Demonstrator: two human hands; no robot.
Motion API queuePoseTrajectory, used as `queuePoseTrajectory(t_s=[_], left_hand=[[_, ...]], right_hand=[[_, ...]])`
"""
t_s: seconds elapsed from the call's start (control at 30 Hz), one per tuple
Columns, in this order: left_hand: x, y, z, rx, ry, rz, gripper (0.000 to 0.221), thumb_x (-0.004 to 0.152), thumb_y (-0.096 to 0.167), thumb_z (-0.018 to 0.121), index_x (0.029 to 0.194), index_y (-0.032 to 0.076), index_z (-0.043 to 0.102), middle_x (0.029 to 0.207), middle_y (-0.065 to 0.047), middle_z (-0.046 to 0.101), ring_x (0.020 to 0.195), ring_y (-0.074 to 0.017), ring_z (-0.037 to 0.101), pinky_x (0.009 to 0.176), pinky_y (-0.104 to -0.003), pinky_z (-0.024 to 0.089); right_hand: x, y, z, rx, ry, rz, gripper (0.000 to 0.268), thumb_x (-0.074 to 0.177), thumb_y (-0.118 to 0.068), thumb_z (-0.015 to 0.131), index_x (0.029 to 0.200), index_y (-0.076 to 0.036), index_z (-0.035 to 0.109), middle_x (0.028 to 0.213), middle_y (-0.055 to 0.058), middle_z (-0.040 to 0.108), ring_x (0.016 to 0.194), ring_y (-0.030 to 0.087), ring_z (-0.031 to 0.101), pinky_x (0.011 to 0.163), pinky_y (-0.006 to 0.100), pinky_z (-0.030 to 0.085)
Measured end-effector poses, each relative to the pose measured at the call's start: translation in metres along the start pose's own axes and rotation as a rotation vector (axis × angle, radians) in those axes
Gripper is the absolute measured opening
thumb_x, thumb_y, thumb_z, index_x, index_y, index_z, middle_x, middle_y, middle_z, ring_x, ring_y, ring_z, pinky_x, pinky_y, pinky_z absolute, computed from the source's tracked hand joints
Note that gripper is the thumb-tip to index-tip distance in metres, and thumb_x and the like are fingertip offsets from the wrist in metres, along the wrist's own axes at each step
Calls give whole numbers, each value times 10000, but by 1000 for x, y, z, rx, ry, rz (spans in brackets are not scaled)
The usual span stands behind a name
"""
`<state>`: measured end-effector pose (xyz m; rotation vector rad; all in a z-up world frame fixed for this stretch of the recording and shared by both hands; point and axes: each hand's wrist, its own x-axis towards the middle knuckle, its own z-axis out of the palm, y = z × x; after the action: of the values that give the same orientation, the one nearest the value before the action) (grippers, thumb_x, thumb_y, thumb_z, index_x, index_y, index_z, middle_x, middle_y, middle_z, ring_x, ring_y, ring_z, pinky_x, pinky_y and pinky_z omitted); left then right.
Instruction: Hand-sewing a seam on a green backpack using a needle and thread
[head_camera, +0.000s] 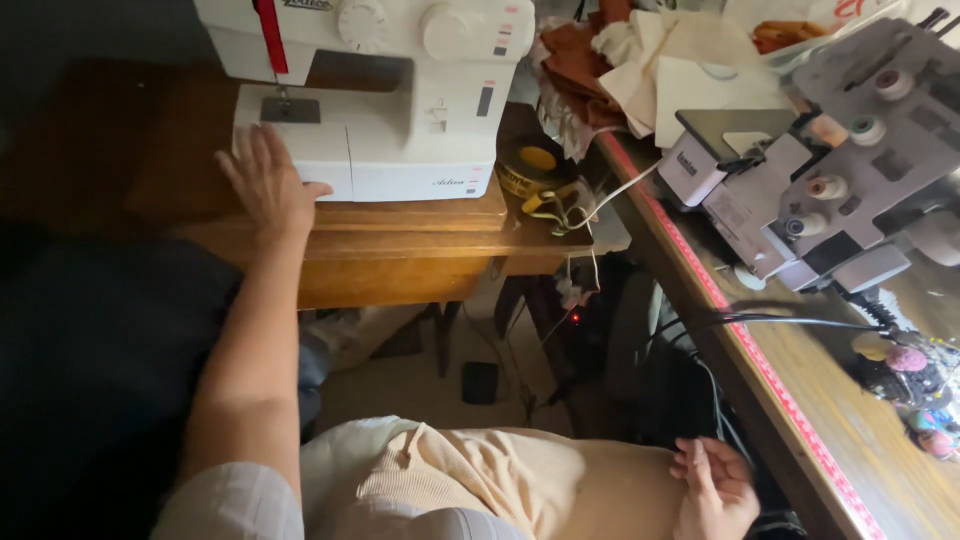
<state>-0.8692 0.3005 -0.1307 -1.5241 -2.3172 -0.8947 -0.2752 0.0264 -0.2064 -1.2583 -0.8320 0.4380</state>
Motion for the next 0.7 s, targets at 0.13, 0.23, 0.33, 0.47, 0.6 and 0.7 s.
queuePoseTrajectory(t_s=[0.13,0.23,0.33,0.47,0.6,0.7], left_hand=[[25,-35,43,302,272,226,599,720,383,849,1151,1,685,1155,-174,674,1082,-334,617,858,-469,461],[23,-44,36,144,270,253,34,864,68,778,889,85,795,882,-115,748,795,-310,716,556,-405,598],[24,-49,33,-118,346,305,150,916,-3,731,929,122,812,912,-90,765,827,-304,691,602,-395,563],[25,-35,27,-779,560,100,330,842,-184,480,929,59,685,906,-66,676,862,-217,640,727,-323,548],[43,-10,-4,-1126,668,-37,229,931,-116,494,1012,66,606,1009,-114,680,962,-264,672,871,-377,576],[41,17,-38,-1666,465,-44,15,1033,123,488,1028,114,499,1098,-171,641,1057,-309,725,1073,-456,582]], right_hand=[[-3,0,3,21,16,-34,195,999,-142,727,1102,4,647,935,178,714,669,139,647,581,204,531],[-6,-2,4,23,23,-43,187,992,-125,730,1100,8,655,929,190,714,642,151,654,572,204,534],[-4,6,-1,20,37,-38,171,987,-118,732,1088,0,661,921,187,715,625,152,653,556,206,527],[-4,7,-2,4,35,-48,161,996,-116,727,1070,10,659,923,181,716,616,151,648,551,209,527],[-9,-2,7,11,26,-74,156,989,-113,732,1067,0,657,915,173,715,613,143,643,556,200,528],[-15,-10,14,-2,30,-64,148,999,-100,718,1063,13,647,910,183,712,622,150,640,568,210,530]])
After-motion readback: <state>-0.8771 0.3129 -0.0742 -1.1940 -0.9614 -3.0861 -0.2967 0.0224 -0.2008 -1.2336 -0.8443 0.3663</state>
